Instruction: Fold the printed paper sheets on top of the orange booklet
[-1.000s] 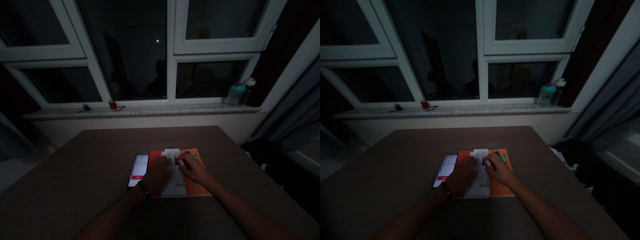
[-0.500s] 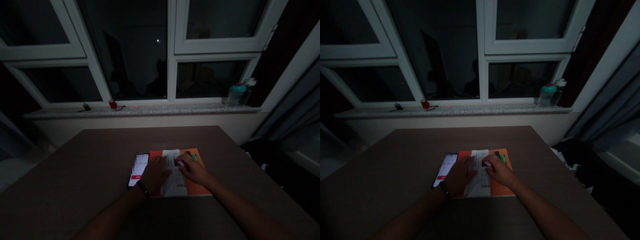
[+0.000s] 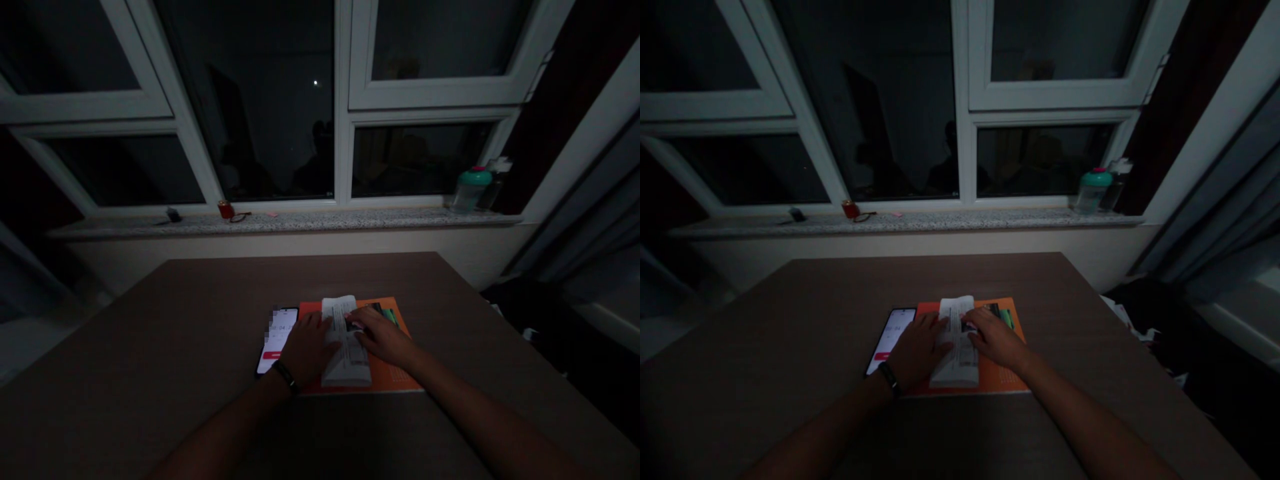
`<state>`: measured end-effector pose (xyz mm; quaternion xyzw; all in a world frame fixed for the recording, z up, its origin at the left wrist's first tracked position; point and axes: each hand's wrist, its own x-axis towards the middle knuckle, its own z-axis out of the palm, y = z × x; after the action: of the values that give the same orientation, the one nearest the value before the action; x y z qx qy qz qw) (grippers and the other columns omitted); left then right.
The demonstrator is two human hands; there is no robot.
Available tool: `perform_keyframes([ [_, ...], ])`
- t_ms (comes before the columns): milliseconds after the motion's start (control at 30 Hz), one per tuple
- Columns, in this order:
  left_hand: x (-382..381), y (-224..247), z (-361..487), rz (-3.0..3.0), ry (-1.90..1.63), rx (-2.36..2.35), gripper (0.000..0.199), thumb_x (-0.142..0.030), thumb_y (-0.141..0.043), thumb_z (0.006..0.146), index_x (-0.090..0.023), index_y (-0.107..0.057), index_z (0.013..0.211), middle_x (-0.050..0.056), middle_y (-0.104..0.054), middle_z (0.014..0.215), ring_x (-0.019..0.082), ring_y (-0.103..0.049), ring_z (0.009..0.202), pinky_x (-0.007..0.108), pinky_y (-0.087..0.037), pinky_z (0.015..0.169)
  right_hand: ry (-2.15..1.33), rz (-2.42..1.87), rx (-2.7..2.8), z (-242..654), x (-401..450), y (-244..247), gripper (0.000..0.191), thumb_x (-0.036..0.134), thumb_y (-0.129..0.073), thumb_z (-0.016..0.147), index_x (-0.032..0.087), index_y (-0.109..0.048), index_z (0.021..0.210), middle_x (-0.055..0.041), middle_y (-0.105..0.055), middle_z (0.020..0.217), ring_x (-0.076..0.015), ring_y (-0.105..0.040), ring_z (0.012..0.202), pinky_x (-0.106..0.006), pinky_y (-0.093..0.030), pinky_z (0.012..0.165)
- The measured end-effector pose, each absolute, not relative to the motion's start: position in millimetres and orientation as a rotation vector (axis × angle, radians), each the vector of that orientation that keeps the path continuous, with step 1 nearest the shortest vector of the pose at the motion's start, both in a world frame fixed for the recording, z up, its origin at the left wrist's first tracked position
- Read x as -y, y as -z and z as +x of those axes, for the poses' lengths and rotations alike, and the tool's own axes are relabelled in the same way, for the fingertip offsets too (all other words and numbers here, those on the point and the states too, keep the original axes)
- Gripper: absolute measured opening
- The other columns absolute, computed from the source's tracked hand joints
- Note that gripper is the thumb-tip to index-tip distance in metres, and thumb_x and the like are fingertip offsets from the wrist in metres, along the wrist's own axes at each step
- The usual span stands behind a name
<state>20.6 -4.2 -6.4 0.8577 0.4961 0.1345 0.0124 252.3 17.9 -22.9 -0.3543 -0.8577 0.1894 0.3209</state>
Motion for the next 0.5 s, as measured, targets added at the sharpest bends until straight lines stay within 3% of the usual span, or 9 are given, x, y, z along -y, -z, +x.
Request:
perform_keyframes([
  [200, -0.2, 2.6, 16.8, 2.631, -0.443, -1.485, 0.034, -0.035, -0.058, 0.091, -0.019, -0.054, 0.121, 0.010, -0.057, 0.116, 0.027, -0.052, 0.110, 0.042, -0.042, 0.096, -0.501, -0.920, 2.259, 251.8, -14.2, 19.9, 0.043, 0.010, -0.057, 0.083, 0.023, -0.055, 0.124, -0.0098, -0.062, 0.117, -0.0242, -0.055, 0.110, -0.043, -0.045, 0.097],
  [500, -3.1, 7.3, 16.1, 2.454, -0.599, -1.456, 0.044, -0.023, -0.064, 0.083, -0.018, -0.051, 0.124, 0.009, -0.055, 0.117, 0.026, -0.052, 0.111, 0.040, -0.043, 0.098, -0.473, -0.943, 2.317, 250.1, -17.0, 23.0, 0.044, 0.013, -0.059, 0.084, 0.022, -0.054, 0.126, -0.0110, -0.060, 0.120, -0.0254, -0.054, 0.114, -0.044, -0.043, 0.099],
])
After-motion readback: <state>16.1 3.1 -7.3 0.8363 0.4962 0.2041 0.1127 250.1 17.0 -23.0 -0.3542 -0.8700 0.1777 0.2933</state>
